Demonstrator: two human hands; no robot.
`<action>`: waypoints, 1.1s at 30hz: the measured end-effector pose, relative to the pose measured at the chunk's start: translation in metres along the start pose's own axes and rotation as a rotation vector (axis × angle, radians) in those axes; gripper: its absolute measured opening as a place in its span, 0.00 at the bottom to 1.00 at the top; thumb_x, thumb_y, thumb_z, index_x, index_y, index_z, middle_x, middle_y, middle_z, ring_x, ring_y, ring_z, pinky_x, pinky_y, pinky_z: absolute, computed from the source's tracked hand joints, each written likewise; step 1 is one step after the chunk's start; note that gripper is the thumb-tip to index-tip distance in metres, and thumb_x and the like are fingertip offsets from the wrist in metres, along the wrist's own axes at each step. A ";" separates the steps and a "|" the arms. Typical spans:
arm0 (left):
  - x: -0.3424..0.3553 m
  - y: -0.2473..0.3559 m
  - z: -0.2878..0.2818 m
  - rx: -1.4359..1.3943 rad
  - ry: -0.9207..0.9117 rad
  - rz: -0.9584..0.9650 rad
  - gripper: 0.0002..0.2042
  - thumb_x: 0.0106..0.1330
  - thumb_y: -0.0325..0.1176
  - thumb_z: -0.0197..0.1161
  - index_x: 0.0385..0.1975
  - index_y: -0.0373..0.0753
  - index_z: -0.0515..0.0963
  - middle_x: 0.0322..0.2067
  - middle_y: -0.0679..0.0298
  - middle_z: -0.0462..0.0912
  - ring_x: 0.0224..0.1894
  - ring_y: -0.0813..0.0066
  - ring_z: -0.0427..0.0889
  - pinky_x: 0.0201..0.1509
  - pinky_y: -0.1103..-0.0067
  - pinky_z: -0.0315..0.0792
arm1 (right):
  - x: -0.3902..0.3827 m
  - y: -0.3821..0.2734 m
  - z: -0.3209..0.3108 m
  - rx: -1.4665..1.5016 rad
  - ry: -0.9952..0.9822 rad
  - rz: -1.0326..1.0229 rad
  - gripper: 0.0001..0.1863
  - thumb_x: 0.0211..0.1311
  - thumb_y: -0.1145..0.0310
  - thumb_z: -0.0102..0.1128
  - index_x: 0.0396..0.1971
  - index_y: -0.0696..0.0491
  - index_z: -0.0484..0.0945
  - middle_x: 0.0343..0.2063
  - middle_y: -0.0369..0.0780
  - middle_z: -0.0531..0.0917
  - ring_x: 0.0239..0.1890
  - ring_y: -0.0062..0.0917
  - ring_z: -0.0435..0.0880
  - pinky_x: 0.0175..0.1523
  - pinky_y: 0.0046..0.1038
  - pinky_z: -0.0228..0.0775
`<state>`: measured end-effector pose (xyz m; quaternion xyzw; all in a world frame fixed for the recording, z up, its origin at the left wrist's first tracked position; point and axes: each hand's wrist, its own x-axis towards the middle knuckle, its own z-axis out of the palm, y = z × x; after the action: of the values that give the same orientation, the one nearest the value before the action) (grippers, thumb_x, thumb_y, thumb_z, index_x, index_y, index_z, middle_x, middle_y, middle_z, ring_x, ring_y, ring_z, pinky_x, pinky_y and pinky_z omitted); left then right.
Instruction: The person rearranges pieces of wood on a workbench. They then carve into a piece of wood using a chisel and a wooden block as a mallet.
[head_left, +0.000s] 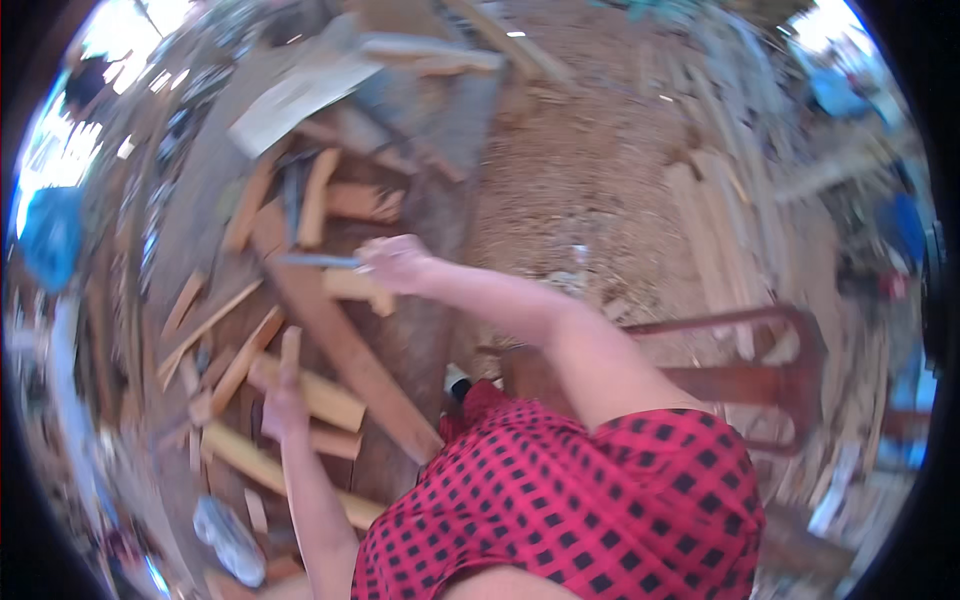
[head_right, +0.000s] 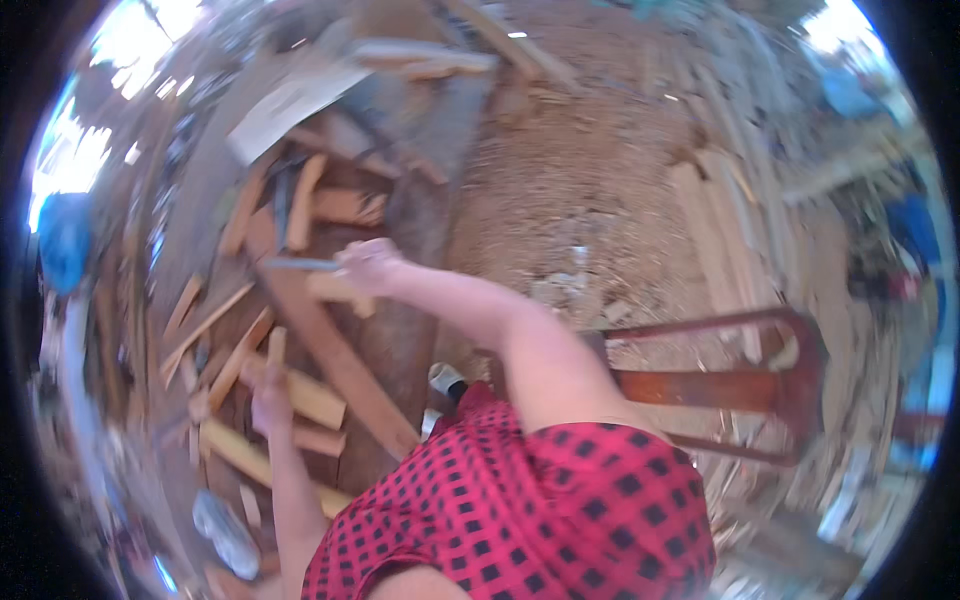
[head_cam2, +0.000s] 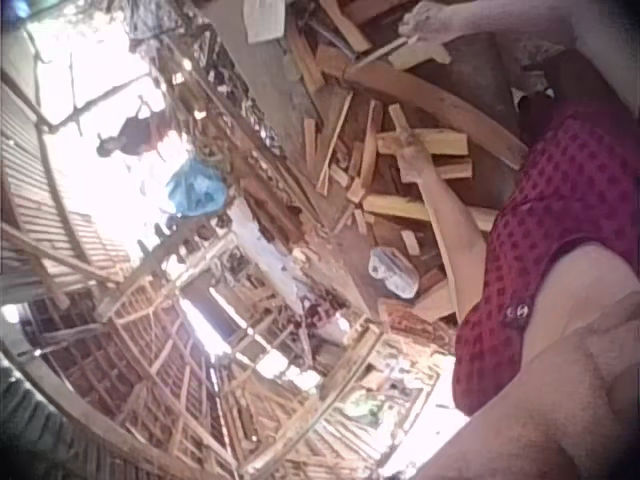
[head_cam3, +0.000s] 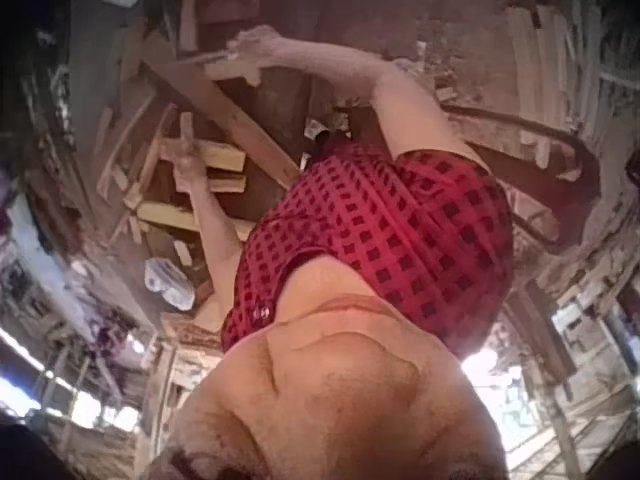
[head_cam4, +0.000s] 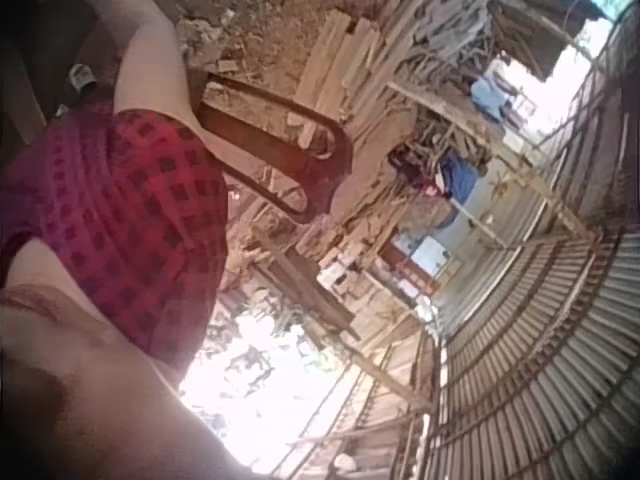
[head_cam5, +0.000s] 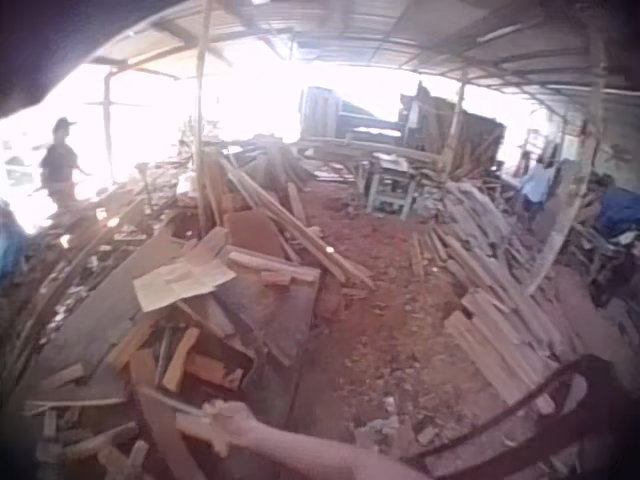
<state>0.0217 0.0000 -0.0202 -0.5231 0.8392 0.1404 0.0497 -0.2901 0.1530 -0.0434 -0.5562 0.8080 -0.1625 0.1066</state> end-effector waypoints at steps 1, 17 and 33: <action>-0.009 0.029 -0.006 0.016 0.018 -0.053 0.36 0.68 0.64 0.38 0.70 0.48 0.52 0.56 0.40 0.71 0.52 0.39 0.75 0.53 0.56 0.70 | -0.003 0.006 -0.023 -0.026 0.006 0.063 0.17 0.55 0.64 0.55 0.45 0.51 0.75 0.37 0.44 0.81 0.44 0.37 0.82 0.43 0.38 0.76; -0.003 0.025 0.000 -0.057 0.066 -0.001 0.36 0.68 0.65 0.37 0.71 0.52 0.49 0.43 0.41 0.81 0.43 0.39 0.79 0.44 0.54 0.72 | -0.140 -0.124 -0.227 1.177 0.295 -0.393 0.18 0.61 0.55 0.64 0.41 0.54 0.80 0.39 0.37 0.76 0.34 0.19 0.77 0.33 0.21 0.72; -0.034 0.044 -0.040 -0.096 -0.003 0.060 0.37 0.67 0.65 0.38 0.71 0.49 0.49 0.44 0.41 0.80 0.44 0.40 0.79 0.46 0.55 0.72 | -0.155 -0.265 -0.267 1.562 0.229 -0.986 0.33 0.53 0.46 0.69 0.53 0.53 0.74 0.45 0.42 0.75 0.43 0.25 0.76 0.44 0.28 0.71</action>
<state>0.0002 0.0364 0.0342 -0.4993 0.8467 0.1826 0.0217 -0.1000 0.2488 0.3029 -0.5878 0.1477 -0.7409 0.2893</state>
